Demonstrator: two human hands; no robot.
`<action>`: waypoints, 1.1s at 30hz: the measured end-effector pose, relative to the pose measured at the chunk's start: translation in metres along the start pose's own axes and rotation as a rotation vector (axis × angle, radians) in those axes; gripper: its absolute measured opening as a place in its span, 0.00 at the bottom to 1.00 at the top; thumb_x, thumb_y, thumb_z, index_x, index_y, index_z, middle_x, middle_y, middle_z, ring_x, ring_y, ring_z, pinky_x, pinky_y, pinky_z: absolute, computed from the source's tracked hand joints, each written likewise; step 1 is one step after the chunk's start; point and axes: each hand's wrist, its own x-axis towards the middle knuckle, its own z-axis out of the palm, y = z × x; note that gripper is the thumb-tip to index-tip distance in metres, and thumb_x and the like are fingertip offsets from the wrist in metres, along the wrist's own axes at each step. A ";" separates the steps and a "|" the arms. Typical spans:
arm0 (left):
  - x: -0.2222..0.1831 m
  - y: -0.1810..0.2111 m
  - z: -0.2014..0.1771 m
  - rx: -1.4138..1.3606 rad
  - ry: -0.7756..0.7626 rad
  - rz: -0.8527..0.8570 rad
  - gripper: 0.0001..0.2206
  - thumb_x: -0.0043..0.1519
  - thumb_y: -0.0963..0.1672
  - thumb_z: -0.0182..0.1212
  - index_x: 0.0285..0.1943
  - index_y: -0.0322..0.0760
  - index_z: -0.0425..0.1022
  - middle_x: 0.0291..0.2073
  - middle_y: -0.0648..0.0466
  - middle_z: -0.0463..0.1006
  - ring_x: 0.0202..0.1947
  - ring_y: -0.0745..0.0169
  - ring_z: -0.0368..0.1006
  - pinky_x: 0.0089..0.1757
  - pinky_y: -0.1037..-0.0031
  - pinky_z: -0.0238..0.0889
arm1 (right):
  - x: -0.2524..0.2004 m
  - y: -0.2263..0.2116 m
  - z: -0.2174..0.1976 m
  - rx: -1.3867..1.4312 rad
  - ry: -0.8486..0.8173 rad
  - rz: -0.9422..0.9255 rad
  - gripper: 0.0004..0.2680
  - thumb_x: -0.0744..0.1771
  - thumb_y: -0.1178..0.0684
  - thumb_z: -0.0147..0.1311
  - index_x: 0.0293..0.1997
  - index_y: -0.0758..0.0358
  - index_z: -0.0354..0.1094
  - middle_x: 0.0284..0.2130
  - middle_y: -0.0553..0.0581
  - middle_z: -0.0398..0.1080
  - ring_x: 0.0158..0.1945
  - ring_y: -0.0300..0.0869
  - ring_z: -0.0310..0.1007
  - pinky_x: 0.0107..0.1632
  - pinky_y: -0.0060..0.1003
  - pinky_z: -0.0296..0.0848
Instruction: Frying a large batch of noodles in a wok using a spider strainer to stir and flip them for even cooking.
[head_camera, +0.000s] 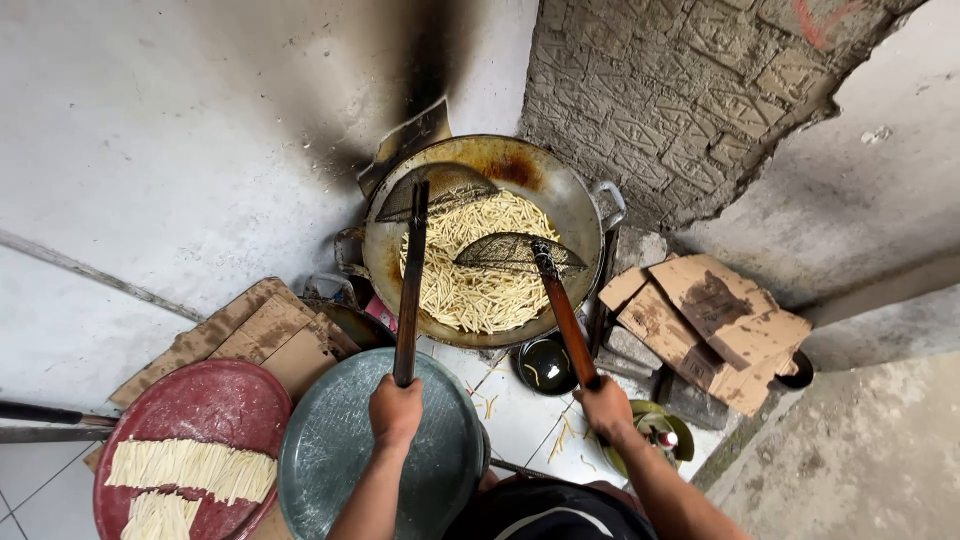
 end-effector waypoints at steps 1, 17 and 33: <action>0.001 -0.004 0.002 0.071 -0.008 0.025 0.10 0.61 0.47 0.60 0.42 0.37 0.77 0.31 0.49 0.84 0.28 0.51 0.80 0.29 0.59 0.71 | -0.006 0.008 -0.001 0.015 0.001 0.000 0.11 0.69 0.55 0.54 0.58 0.64 0.65 0.39 0.59 0.73 0.27 0.41 0.68 0.27 0.32 0.72; 0.024 -0.080 0.027 -0.370 -0.123 -0.058 0.10 0.59 0.45 0.59 0.28 0.41 0.62 0.17 0.57 0.56 0.19 0.64 0.52 0.27 0.63 0.45 | 0.035 0.107 -0.023 0.390 -0.029 0.021 0.26 0.66 0.60 0.53 0.75 0.66 0.50 0.40 0.63 0.69 0.22 0.40 0.56 0.23 0.33 0.56; 0.038 -0.124 0.024 -0.485 -0.218 -0.262 0.05 0.60 0.42 0.56 0.33 0.36 0.69 0.17 0.56 0.62 0.16 0.65 0.55 0.23 0.70 0.47 | 0.077 0.172 -0.027 0.817 -0.023 -0.060 0.02 0.63 0.63 0.49 0.30 0.64 0.62 0.19 0.58 0.59 0.19 0.43 0.53 0.22 0.35 0.52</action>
